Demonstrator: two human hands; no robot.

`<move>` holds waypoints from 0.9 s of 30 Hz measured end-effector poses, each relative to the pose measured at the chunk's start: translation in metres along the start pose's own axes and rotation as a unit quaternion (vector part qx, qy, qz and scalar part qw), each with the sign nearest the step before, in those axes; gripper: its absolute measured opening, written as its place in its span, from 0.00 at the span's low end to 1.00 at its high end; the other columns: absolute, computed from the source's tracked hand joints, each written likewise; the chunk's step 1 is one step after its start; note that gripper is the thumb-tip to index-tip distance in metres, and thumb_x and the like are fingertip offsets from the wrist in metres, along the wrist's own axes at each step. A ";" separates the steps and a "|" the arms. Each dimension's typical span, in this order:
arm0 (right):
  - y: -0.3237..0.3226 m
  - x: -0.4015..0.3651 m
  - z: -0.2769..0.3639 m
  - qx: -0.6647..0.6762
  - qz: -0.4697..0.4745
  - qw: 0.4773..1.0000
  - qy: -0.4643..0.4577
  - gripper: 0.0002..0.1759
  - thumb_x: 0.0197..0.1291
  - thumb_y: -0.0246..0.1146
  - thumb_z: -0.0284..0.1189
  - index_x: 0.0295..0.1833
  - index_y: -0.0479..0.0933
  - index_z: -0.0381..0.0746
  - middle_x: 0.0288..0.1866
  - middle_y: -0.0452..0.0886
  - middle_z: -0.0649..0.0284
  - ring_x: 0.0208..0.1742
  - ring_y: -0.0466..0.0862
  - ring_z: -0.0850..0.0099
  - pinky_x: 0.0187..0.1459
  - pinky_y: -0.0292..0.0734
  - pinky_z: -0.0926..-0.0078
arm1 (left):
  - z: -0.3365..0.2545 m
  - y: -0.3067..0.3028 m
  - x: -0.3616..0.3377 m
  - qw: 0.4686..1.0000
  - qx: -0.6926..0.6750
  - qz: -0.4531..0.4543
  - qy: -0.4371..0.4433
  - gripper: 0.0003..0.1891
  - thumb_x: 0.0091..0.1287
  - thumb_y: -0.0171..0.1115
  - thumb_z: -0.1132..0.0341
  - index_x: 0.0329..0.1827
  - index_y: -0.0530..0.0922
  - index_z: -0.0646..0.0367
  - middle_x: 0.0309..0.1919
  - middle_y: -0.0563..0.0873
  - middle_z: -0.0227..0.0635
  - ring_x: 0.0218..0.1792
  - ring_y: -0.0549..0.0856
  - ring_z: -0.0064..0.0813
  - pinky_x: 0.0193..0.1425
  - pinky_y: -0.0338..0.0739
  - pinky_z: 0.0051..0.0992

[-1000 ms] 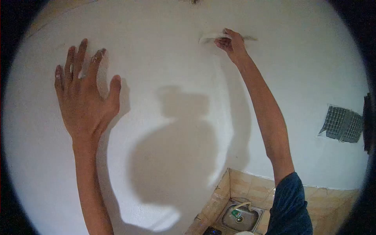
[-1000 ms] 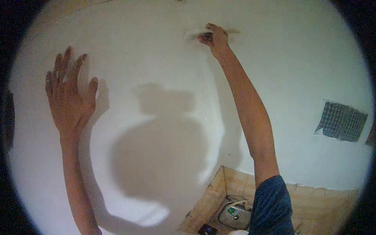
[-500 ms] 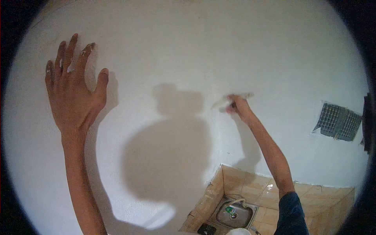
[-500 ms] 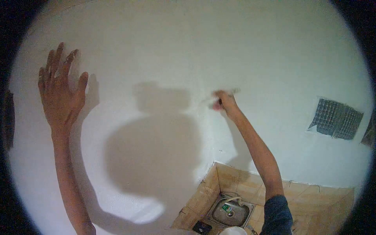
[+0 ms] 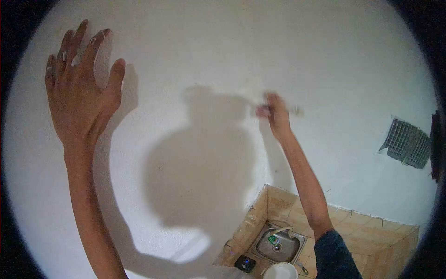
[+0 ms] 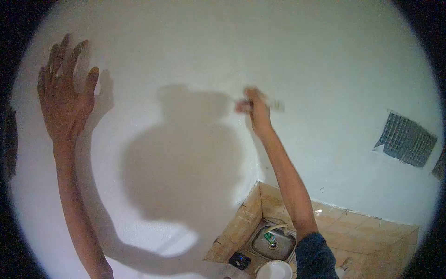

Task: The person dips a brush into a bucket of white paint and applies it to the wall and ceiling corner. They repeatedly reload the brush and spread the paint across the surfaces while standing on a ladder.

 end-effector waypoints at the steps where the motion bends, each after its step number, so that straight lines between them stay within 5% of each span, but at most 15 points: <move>1: -0.024 -0.022 -0.019 -0.030 0.008 0.999 0.038 0.21 0.64 0.59 0.42 0.51 0.73 0.37 0.36 0.78 0.62 0.31 0.81 0.69 0.35 0.82 0.67 | 0.001 0.002 -0.001 1.000 0.001 0.003 -0.003 0.26 0.59 0.59 0.49 0.63 0.74 0.36 0.70 0.66 0.22 0.72 0.62 0.28 0.77 0.51 0.41; 5: -0.081 -0.102 -0.044 -0.130 -0.015 0.966 0.223 0.15 0.65 0.56 0.37 0.49 0.74 0.38 0.35 0.78 0.61 0.29 0.81 0.71 0.32 0.81 0.72 | 0.001 0.005 -0.001 1.000 0.006 -0.008 -0.002 0.25 0.59 0.58 0.48 0.62 0.74 0.36 0.69 0.67 0.23 0.72 0.63 0.29 0.77 0.51 0.41; 8: -0.087 -0.101 -0.037 -0.108 -0.019 0.965 0.237 0.14 0.65 0.55 0.36 0.48 0.74 0.38 0.33 0.78 0.60 0.29 0.81 0.72 0.31 0.81 0.73 | 0.000 0.002 0.001 1.000 0.004 -0.014 0.003 0.26 0.59 0.58 0.48 0.62 0.74 0.36 0.69 0.68 0.23 0.71 0.63 0.29 0.77 0.52 0.41; 14: 0.044 -0.033 0.049 -0.030 0.068 0.996 0.045 0.12 0.66 0.55 0.36 0.44 0.73 0.37 0.33 0.77 0.60 0.29 0.81 0.71 0.34 0.80 0.70 | 0.004 0.003 0.002 1.000 0.002 -0.015 0.019 0.25 0.61 0.58 0.49 0.63 0.73 0.37 0.70 0.68 0.26 0.72 0.63 0.32 0.76 0.53 0.42; 18: 0.067 -0.044 0.072 0.032 0.096 0.995 -0.010 0.14 0.67 0.54 0.39 0.45 0.73 0.38 0.38 0.77 0.60 0.31 0.81 0.69 0.36 0.80 0.69 | 0.004 0.003 0.000 1.000 0.000 -0.015 0.022 0.24 0.64 0.58 0.50 0.64 0.72 0.38 0.70 0.67 0.27 0.72 0.62 0.34 0.75 0.53 0.44; 25: -0.036 -0.182 -0.056 -0.076 0.027 0.972 0.222 0.15 0.65 0.57 0.40 0.45 0.75 0.39 0.34 0.79 0.60 0.31 0.82 0.69 0.32 0.83 0.68 | -0.003 -0.012 0.003 0.997 -0.053 -0.044 0.039 0.24 0.63 0.57 0.49 0.63 0.74 0.41 0.69 0.69 0.30 0.71 0.64 0.36 0.74 0.54 0.44; 27: -0.058 -0.196 -0.064 -0.115 0.027 0.958 0.262 0.15 0.65 0.57 0.40 0.44 0.75 0.38 0.32 0.79 0.60 0.30 0.82 0.69 0.32 0.83 0.69 | -0.019 -0.035 0.004 0.994 -0.058 0.057 -0.066 0.26 0.53 0.63 0.58 0.57 0.77 0.57 0.69 0.66 0.42 0.72 0.59 0.42 0.78 0.45 0.43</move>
Point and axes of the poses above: each hand's wrist, its own x-axis towards the middle knuckle, its own y-axis out of the palm, z = x × y, the point moved 1 cm from there along x, towards the middle knuckle
